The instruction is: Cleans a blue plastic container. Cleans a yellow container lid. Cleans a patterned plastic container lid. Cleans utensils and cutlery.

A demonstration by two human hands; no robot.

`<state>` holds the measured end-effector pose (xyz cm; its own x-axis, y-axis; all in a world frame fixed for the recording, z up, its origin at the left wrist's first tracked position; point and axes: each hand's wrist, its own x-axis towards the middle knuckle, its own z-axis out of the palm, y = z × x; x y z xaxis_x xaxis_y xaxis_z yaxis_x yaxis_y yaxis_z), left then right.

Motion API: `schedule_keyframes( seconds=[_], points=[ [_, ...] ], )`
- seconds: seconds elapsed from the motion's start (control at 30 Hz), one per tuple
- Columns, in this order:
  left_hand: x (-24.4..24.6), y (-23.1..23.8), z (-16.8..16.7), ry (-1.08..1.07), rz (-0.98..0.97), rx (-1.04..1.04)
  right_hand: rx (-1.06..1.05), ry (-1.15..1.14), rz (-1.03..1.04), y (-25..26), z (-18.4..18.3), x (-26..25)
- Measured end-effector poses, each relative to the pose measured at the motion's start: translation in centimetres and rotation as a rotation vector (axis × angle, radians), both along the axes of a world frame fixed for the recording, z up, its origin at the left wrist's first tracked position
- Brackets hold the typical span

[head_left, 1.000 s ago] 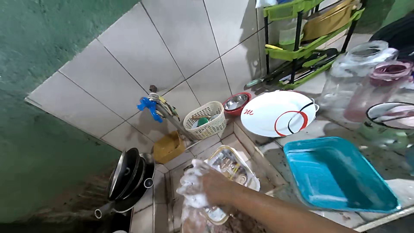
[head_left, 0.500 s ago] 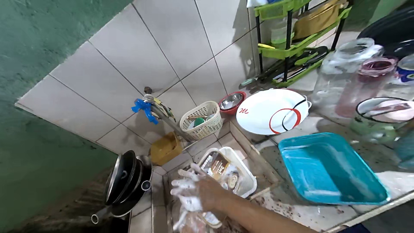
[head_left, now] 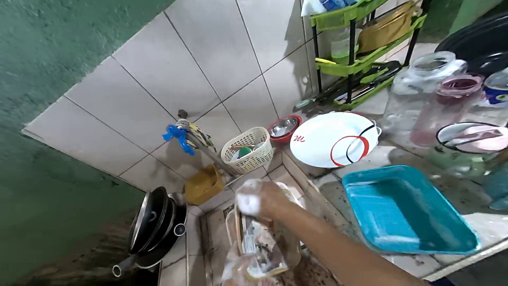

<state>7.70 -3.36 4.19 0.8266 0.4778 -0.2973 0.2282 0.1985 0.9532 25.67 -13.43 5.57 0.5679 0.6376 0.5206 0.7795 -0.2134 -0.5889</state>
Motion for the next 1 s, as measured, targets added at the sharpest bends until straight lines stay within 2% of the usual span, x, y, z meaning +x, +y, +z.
schedule_keyframes(
  seconds=[0.03,0.1,0.13,0.17,0.2,0.27,0.4,0.47,0.57,0.6,0.67,0.77,0.83,0.87,0.93,1.0],
  points=[
    [0.3,0.3,-0.1,0.011,0.0,0.034,-0.001,-0.079,0.107,0.1,0.6,-1.7],
    [-0.8,2.2,-2.4,-0.195,-0.07,0.14,-0.069,-0.15,0.329,0.5,1.2,-4.4],
    [-1.2,2.2,-2.3,-0.228,-0.026,0.164,-0.062,-0.2,0.378,0.9,0.9,-4.8],
    [-0.8,1.0,-0.9,-0.173,0.053,0.158,-0.009,-0.246,0.381,1.0,0.4,-4.6],
    [-0.3,0.4,-0.2,-0.14,0.102,0.138,0.066,-0.279,0.35,1.1,-0.3,-4.0],
    [1.2,0.0,0.2,-0.208,0.123,0.114,0.2,-0.272,0.23,1.1,-1.9,-2.4],
    [1.5,1.6,-1.7,-0.397,0.02,0.056,0.251,-0.033,-0.004,0.3,-3.7,1.6],
    [1.3,0.7,-2.0,-0.412,0.015,0.027,0.26,0.113,-0.02,-0.4,-3.6,1.9],
    [1.7,-3.0,-0.5,-0.354,0.162,-0.068,0.078,0.344,-0.133,-1.3,-1.5,1.4],
    [1.4,-3.1,-0.6,-0.369,0.139,-0.113,0.045,0.321,-0.171,-1.5,-1.1,1.1],
    [0.6,-1.6,-1.4,-0.378,0.036,-0.136,0.062,0.133,-0.163,-1.6,-0.9,0.4],
    [0.3,-0.2,-0.8,-0.203,-0.1,0.001,0.052,-0.098,0.12,-1.3,-0.2,-2.5],
    [-0.8,0.3,-1.7,-0.353,-0.123,-0.099,-0.035,-0.186,0.334,-0.7,0.4,-4.8],
    [-0.9,0.5,-2.2,-0.444,-0.157,-0.166,-0.026,-0.224,0.377,-0.4,0.1,-5.2],
    [-0.1,0.0,-2.4,-0.487,-0.091,-0.199,0.07,-0.239,0.346,-0.2,-1.0,-4.5],
    [0.7,0.1,-2.3,-0.487,-0.034,-0.158,0.159,-0.279,0.18,0.0,-2.3,-2.6]
  ],
)
